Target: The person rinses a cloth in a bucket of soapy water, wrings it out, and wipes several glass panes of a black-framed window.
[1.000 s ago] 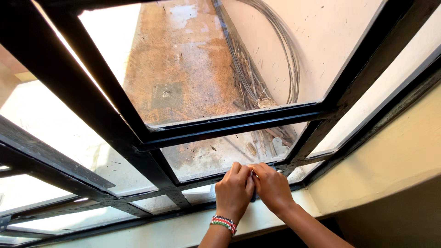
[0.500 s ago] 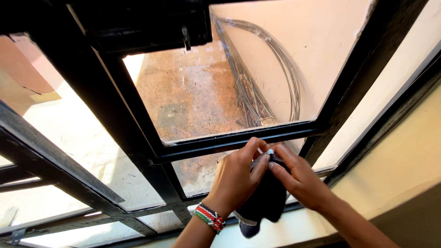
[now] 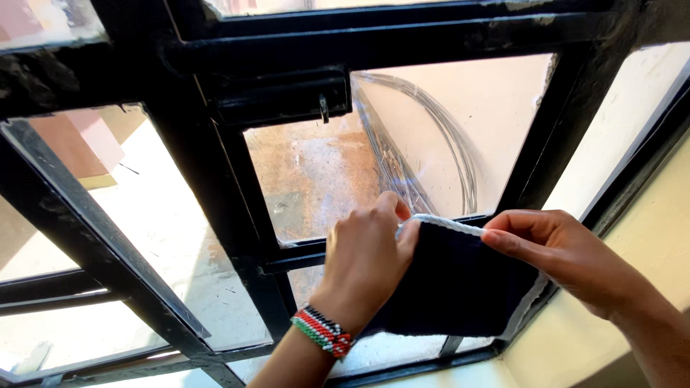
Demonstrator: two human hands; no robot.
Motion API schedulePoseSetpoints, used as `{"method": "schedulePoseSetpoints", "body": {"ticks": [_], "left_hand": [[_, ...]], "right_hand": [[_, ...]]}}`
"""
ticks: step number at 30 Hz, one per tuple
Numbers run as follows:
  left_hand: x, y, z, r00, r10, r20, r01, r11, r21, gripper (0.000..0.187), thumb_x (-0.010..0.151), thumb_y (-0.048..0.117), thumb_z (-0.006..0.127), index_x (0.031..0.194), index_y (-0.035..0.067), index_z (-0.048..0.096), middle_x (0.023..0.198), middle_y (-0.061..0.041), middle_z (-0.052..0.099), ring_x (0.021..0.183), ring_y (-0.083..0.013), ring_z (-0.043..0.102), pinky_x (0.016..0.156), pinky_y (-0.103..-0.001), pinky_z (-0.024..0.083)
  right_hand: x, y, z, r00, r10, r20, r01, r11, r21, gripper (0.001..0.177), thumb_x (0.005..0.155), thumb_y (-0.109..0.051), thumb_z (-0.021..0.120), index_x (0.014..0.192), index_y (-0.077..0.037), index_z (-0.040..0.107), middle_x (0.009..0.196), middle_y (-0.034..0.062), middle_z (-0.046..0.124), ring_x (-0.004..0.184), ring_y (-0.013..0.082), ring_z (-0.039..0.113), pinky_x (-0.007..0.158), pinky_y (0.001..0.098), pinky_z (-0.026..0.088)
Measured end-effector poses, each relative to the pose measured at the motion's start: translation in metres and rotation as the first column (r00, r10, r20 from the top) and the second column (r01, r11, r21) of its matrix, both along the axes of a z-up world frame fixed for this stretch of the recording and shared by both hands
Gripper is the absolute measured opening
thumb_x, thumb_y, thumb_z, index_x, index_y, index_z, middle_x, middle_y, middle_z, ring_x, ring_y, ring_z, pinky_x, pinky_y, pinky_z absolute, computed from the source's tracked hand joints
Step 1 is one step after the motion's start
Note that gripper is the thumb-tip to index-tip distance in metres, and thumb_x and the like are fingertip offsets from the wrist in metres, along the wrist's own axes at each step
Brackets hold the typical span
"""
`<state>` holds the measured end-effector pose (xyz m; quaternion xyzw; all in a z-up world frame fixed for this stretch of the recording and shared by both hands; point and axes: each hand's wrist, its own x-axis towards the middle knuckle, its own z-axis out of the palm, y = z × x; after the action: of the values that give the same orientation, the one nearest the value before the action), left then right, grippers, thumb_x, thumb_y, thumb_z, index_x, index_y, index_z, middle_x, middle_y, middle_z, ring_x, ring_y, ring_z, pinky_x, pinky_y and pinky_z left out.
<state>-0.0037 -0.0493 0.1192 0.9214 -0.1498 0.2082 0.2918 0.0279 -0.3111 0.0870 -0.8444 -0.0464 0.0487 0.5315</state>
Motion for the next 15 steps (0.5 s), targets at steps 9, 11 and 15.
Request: {"method": "schedulePoseSetpoints", "body": {"ticks": [9, 11, 15], "left_hand": [[-0.005, -0.030, 0.021, 0.957, -0.285, 0.057, 0.242, 0.670, -0.702, 0.029, 0.095, 0.009, 0.049, 0.117, 0.002, 0.067, 0.092, -0.012, 0.076, 0.079, -0.0190, 0.080, 0.075, -0.032, 0.062], [-0.007, -0.028, 0.019, 0.957, -0.222, 0.185, 0.288, 0.787, -0.546, 0.030, 0.096, 0.011, 0.053, 0.120, 0.000, 0.067, 0.098, -0.014, 0.075, 0.081, -0.0214, 0.078, 0.078, -0.034, 0.061], [-0.010, -0.021, 0.023, 0.963, -0.144, 0.228, 0.208, 0.933, -0.292, 0.030, 0.094, 0.022, 0.063, 0.116, 0.005, 0.072, 0.106, -0.010, 0.074, 0.082, -0.0200, 0.078, 0.072, -0.031, 0.064]], "right_hand": [[-0.025, 0.049, 0.038, 0.958, 0.107, 0.265, -0.075, 0.989, -0.128, 0.039, 0.090, -0.032, 0.076, 0.118, -0.007, 0.066, 0.090, 0.0061, 0.072, 0.073, 0.0099, 0.072, 0.064, 0.0261, 0.059], [-0.027, 0.050, 0.046, 0.931, 0.122, 0.343, -0.024, 0.961, -0.277, 0.037, 0.089, -0.026, 0.075, 0.120, -0.009, 0.064, 0.093, 0.0038, 0.070, 0.073, 0.0083, 0.068, 0.063, 0.0259, 0.057], [-0.025, 0.051, 0.058, 0.950, 0.123, 0.286, -0.076, 0.983, -0.170, 0.022, 0.099, -0.016, 0.060, 0.117, -0.007, 0.068, 0.086, 0.0072, 0.067, 0.069, 0.0111, 0.061, 0.061, 0.0293, 0.054]]}}
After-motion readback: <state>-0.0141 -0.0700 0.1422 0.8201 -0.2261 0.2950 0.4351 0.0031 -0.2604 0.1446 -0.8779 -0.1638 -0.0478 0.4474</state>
